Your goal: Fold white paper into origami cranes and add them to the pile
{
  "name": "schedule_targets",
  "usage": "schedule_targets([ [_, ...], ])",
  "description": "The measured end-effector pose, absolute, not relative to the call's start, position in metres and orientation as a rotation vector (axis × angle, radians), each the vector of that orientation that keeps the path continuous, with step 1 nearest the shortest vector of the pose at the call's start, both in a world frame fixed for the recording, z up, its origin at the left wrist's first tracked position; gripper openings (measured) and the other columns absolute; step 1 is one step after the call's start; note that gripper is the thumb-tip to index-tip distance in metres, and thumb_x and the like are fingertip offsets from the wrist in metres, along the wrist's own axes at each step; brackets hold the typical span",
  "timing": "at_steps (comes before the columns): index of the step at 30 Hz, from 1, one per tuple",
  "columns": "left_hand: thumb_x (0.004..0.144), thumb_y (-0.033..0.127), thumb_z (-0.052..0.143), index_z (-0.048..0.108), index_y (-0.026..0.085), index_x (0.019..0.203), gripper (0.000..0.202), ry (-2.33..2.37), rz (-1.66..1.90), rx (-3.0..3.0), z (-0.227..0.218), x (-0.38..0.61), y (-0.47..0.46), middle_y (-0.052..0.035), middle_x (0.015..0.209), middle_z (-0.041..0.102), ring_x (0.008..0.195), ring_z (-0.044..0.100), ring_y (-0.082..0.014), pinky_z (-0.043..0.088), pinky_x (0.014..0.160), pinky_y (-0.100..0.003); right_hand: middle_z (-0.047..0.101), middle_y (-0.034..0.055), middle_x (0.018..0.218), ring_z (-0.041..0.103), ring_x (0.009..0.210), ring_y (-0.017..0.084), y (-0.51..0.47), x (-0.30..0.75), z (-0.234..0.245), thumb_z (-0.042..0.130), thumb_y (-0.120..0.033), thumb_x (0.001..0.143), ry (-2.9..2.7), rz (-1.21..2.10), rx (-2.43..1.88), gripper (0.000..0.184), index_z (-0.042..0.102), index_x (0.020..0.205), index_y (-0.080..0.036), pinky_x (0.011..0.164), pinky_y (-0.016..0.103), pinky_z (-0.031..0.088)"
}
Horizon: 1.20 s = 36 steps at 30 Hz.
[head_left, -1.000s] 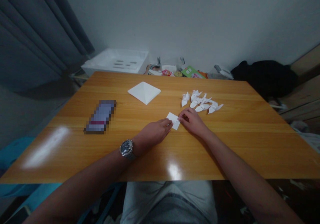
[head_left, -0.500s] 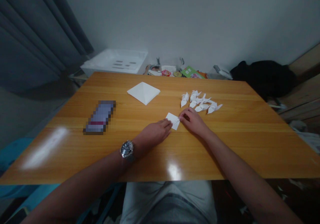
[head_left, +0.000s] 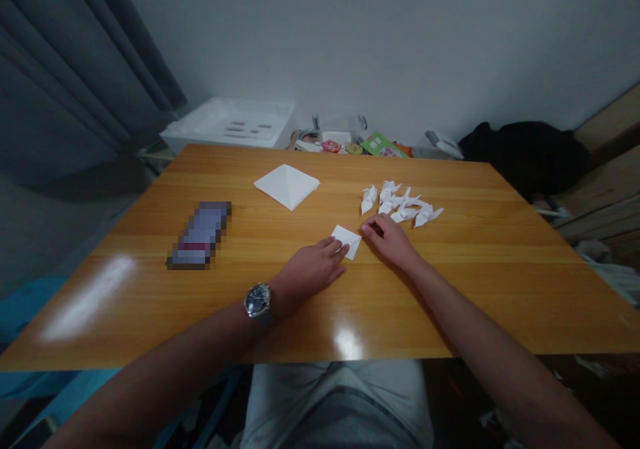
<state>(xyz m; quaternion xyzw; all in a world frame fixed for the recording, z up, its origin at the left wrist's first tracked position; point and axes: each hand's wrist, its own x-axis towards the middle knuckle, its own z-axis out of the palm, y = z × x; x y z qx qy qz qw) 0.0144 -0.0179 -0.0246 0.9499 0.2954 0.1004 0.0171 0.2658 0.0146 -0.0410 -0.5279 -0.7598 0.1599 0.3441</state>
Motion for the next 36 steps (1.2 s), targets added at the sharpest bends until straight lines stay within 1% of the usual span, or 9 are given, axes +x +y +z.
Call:
schedule_targets([
  [4, 0.105, 0.036, 0.045, 0.051, 0.009, 0.141, 0.045, 0.943, 0.306, 2.936, -0.022, 0.017, -0.020, -0.0154, 0.133, 0.060, 0.130, 0.054, -0.0294, 0.052, 0.103, -0.038, 0.066, 0.0085, 0.098, 0.064, 0.092, 0.024, 0.013, 0.270, -0.035, 0.055, -0.036, 0.100, -2.033, 0.460, -1.335, 0.021, 0.069, 0.105, -0.021, 0.085, 0.040, 0.053],
  [8, 0.105, 0.035, 0.045, 0.052, 0.007, 0.139, 0.044, 0.979, 0.296, 2.924, -0.018, 0.019, -0.023, -0.0156, 0.131, 0.061, 0.128, 0.055, -0.0295, 0.053, 0.102, -0.039, 0.065, 0.0118, 0.116, 0.063, 0.110, 0.027, 0.001, 0.271, -0.026, 0.054, -0.034, 0.101, -2.229, 0.395, -1.252, 0.028, 0.067, 0.123, -0.022, 0.099, 0.046, 0.052],
  [11, 0.105, 0.035, 0.046, 0.053, 0.008, 0.138, 0.043, 0.991, 0.281, 2.922, -0.016, 0.021, -0.024, -0.0146, 0.132, 0.061, 0.128, 0.055, -0.0288, 0.053, 0.102, -0.039, 0.061, 0.0134, 0.135, 0.057, 0.126, 0.028, -0.015, 0.269, -0.022, 0.050, -0.035, 0.103, -2.347, 0.305, -1.215, 0.038, 0.060, 0.138, -0.023, 0.109, 0.050, 0.048],
  [13, 0.105, 0.034, 0.046, 0.052, 0.009, 0.139, 0.042, 0.993, 0.268, 2.927, -0.016, 0.021, -0.024, -0.0140, 0.132, 0.060, 0.129, 0.054, -0.0281, 0.052, 0.104, -0.038, 0.056, 0.0143, 0.146, 0.050, 0.136, 0.029, -0.025, 0.265, -0.022, 0.047, -0.038, 0.104, -2.443, 0.221, -1.230, 0.045, 0.054, 0.145, -0.020, 0.115, 0.052, 0.042],
  [15, 0.106, 0.034, 0.045, 0.052, 0.010, 0.139, 0.042, 1.001, 0.259, 2.927, -0.016, 0.021, -0.024, -0.0136, 0.133, 0.060, 0.129, 0.054, -0.0274, 0.052, 0.104, -0.038, 0.051, 0.0150, 0.153, 0.045, 0.143, 0.029, -0.034, 0.261, -0.024, 0.043, -0.040, 0.105, -2.528, 0.161, -1.244, 0.049, 0.051, 0.148, -0.016, 0.120, 0.050, 0.037],
  [21, 0.105, 0.035, 0.046, 0.051, 0.010, 0.139, 0.042, 1.018, 0.274, 2.926, -0.018, 0.020, -0.024, -0.0137, 0.133, 0.059, 0.128, 0.054, -0.0266, 0.052, 0.103, -0.038, 0.041, 0.0108, 0.161, 0.034, 0.152, 0.029, -0.044, 0.258, -0.034, 0.039, -0.046, 0.106, -2.571, 0.148, -1.376, 0.058, 0.039, 0.157, -0.019, 0.123, 0.052, 0.033],
  [24, 0.105, 0.035, 0.046, 0.052, 0.009, 0.139, 0.043, 1.012, 0.279, 2.923, -0.017, 0.020, -0.025, -0.0139, 0.133, 0.060, 0.128, 0.054, -0.0263, 0.051, 0.104, -0.036, 0.038, 0.0092, 0.163, 0.030, 0.153, 0.028, -0.044, 0.259, -0.035, 0.037, -0.046, 0.106, -2.565, 0.175, -1.403, 0.059, 0.036, 0.159, -0.019, 0.124, 0.052, 0.030],
  [30, 0.106, 0.034, 0.046, 0.052, 0.007, 0.139, 0.044, 0.994, 0.284, 2.937, -0.017, 0.019, -0.024, -0.0139, 0.132, 0.060, 0.129, 0.053, -0.0270, 0.049, 0.106, -0.037, 0.037, 0.0092, 0.163, 0.031, 0.153, 0.023, -0.044, 0.259, -0.036, 0.027, -0.038, 0.109, -2.496, 0.241, -1.449, 0.054, 0.039, 0.157, -0.017, 0.126, 0.048, 0.029],
  [36, 0.105, 0.035, 0.047, 0.053, 0.006, 0.140, 0.046, 0.966, 0.307, 2.943, -0.023, 0.019, -0.021, -0.0138, 0.132, 0.061, 0.128, 0.052, -0.0273, 0.044, 0.110, -0.037, 0.036, 0.0092, 0.164, 0.031, 0.153, 0.022, -0.040, 0.262, -0.042, 0.026, -0.037, 0.108, -2.460, 0.260, -1.471, 0.055, 0.035, 0.159, -0.018, 0.125, 0.048, 0.030],
])
